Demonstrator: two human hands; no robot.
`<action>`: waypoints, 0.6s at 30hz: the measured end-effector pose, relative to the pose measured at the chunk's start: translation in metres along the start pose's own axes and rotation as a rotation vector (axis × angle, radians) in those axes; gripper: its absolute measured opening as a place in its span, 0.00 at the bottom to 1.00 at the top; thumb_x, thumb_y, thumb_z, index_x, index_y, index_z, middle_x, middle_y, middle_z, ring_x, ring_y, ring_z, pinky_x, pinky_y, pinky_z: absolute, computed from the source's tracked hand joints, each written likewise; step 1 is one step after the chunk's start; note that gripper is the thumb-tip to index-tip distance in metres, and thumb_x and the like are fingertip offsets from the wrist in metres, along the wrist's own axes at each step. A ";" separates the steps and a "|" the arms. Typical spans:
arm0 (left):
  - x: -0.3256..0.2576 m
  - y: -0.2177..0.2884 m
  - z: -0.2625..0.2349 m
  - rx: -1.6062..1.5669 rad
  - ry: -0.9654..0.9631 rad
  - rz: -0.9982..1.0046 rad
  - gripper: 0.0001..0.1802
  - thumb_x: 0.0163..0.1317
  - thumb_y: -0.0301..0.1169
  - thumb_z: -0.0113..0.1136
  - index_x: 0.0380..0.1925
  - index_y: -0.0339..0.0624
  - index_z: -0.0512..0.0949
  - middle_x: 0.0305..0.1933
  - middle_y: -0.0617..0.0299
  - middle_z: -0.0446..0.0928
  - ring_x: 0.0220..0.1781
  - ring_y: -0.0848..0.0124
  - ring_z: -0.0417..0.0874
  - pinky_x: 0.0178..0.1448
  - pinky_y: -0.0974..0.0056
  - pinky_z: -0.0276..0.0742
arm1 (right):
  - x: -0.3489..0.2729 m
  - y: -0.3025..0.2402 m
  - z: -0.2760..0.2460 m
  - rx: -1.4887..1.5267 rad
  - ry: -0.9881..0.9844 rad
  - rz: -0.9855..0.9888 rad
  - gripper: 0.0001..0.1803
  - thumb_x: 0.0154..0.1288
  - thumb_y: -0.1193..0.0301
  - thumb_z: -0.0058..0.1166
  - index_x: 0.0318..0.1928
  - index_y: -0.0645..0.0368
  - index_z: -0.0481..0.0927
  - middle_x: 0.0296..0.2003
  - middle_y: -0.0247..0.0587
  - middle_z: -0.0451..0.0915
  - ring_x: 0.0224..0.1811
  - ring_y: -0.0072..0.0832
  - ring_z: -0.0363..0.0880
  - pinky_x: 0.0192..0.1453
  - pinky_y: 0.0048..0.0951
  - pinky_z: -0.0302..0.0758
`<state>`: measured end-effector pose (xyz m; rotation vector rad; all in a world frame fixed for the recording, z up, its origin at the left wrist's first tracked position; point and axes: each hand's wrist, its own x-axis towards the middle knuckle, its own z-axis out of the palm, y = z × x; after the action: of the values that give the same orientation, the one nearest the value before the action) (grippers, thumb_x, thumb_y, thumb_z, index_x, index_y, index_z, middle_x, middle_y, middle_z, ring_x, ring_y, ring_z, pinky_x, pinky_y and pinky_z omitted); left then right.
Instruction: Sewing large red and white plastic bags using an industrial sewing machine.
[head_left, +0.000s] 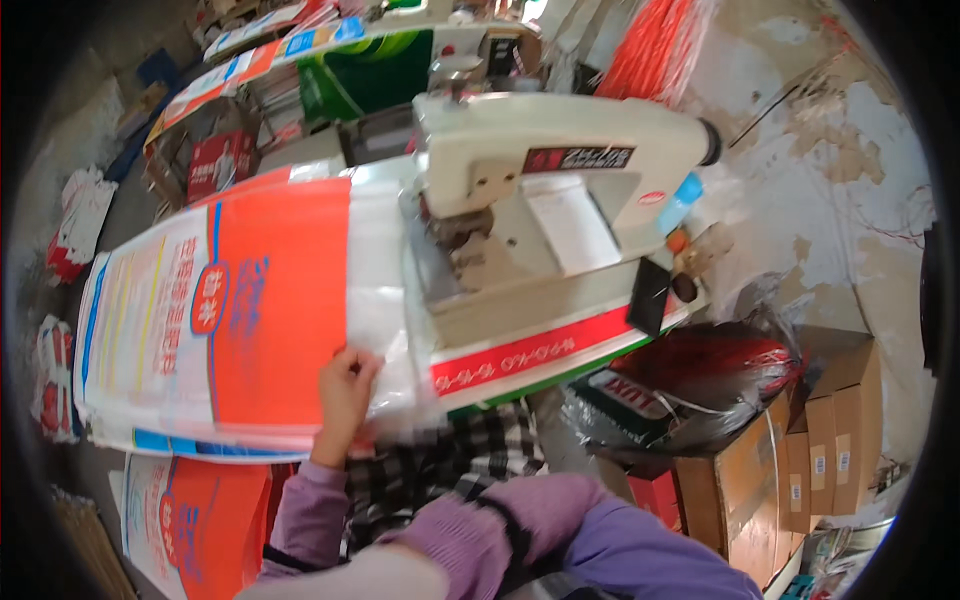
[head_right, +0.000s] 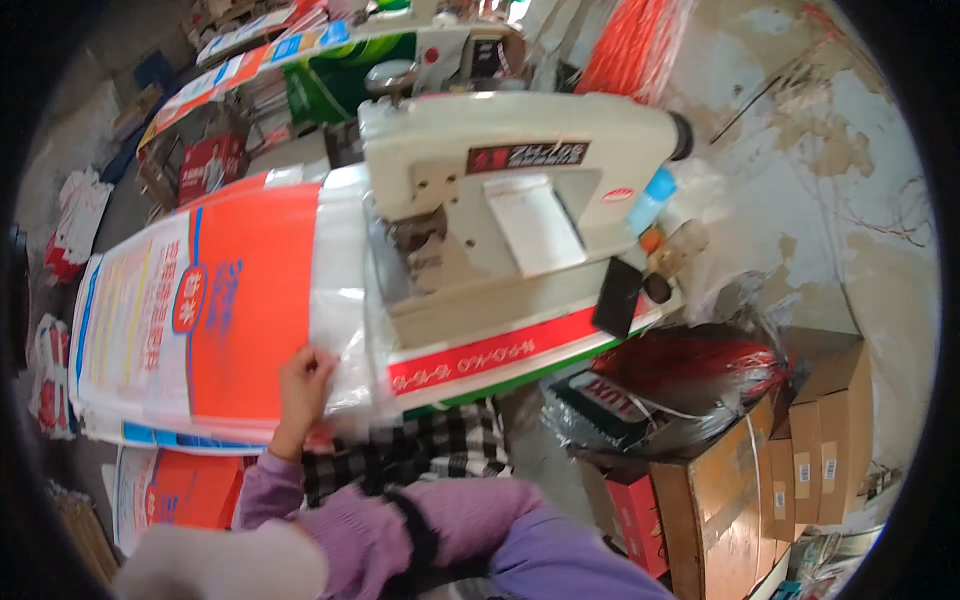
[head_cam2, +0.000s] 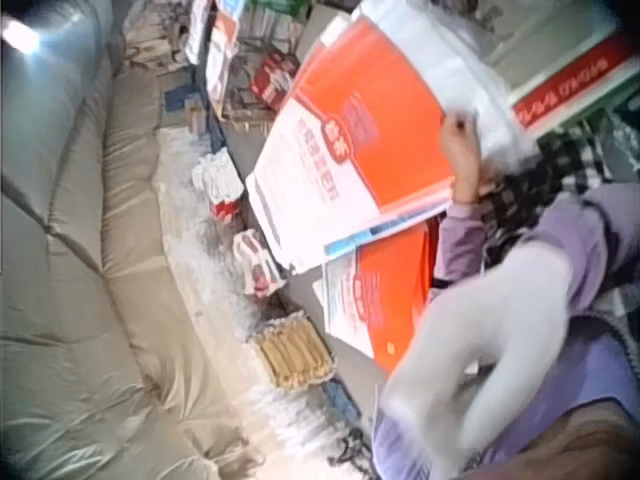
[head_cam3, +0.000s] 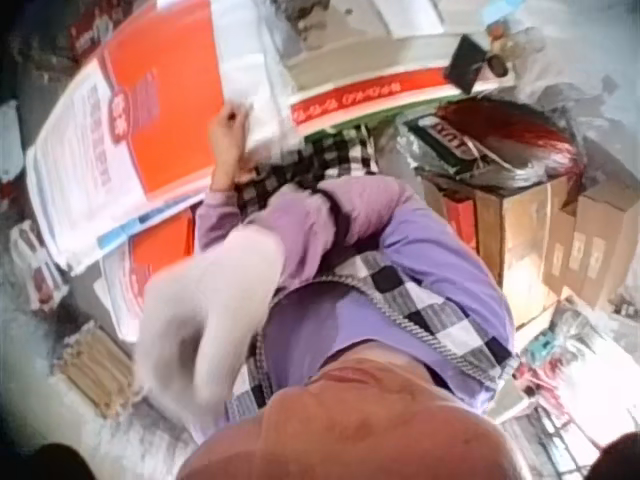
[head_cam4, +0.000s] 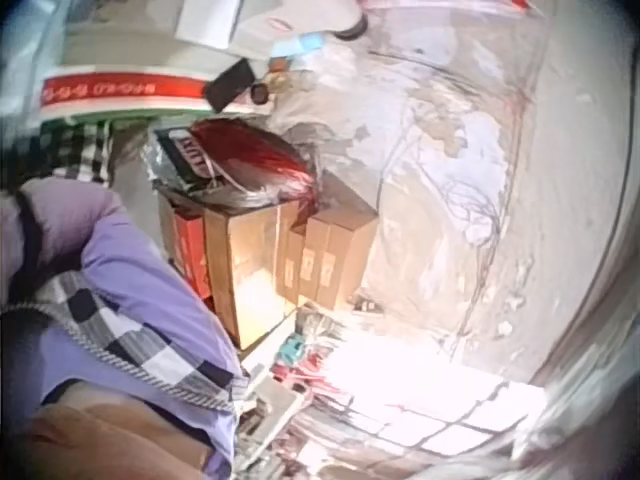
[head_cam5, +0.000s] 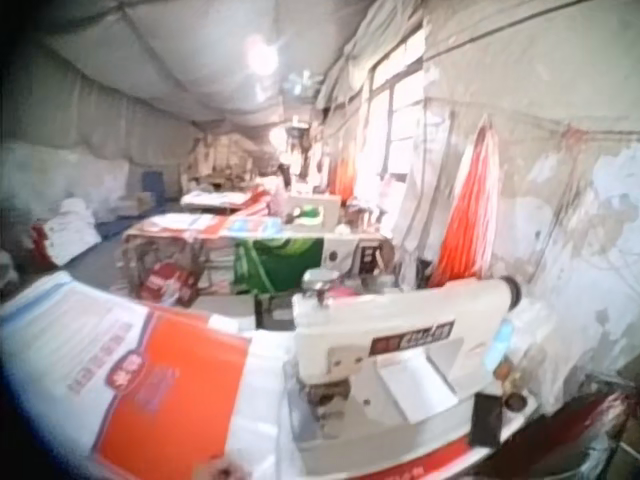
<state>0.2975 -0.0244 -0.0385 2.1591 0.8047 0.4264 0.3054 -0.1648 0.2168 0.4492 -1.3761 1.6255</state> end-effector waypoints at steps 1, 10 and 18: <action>-0.001 -0.007 -0.010 -0.234 0.020 -0.017 0.07 0.56 0.29 0.67 0.27 0.37 0.81 0.23 0.60 0.78 0.27 0.71 0.77 0.35 0.68 0.68 | -0.014 0.010 0.000 -0.221 0.174 -0.012 0.16 0.64 0.63 0.58 0.43 0.65 0.78 0.38 0.43 0.79 0.41 0.31 0.79 0.46 0.32 0.74; -0.041 0.037 -0.037 0.168 0.185 0.647 0.11 0.43 0.23 0.70 0.29 0.46 0.84 0.32 0.64 0.76 0.44 0.61 0.76 0.54 0.56 0.69 | -0.244 0.058 -0.113 -0.830 1.605 0.334 0.28 0.74 0.51 0.42 0.41 0.65 0.83 0.31 0.45 0.82 0.36 0.28 0.79 0.45 0.29 0.73; -0.029 0.013 -0.045 -0.376 0.192 0.206 0.20 0.47 0.30 0.74 0.41 0.38 0.79 0.38 0.58 0.80 0.41 0.66 0.80 0.43 0.62 0.76 | -0.233 0.083 -0.121 -0.743 1.749 0.486 0.12 0.66 0.66 0.56 0.36 0.64 0.84 0.30 0.35 0.82 0.31 0.20 0.76 0.33 0.23 0.73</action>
<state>0.2577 -0.0253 -0.0012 1.8703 0.5512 0.8321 0.3880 -0.1453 -0.0449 -1.5101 -0.4965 0.9821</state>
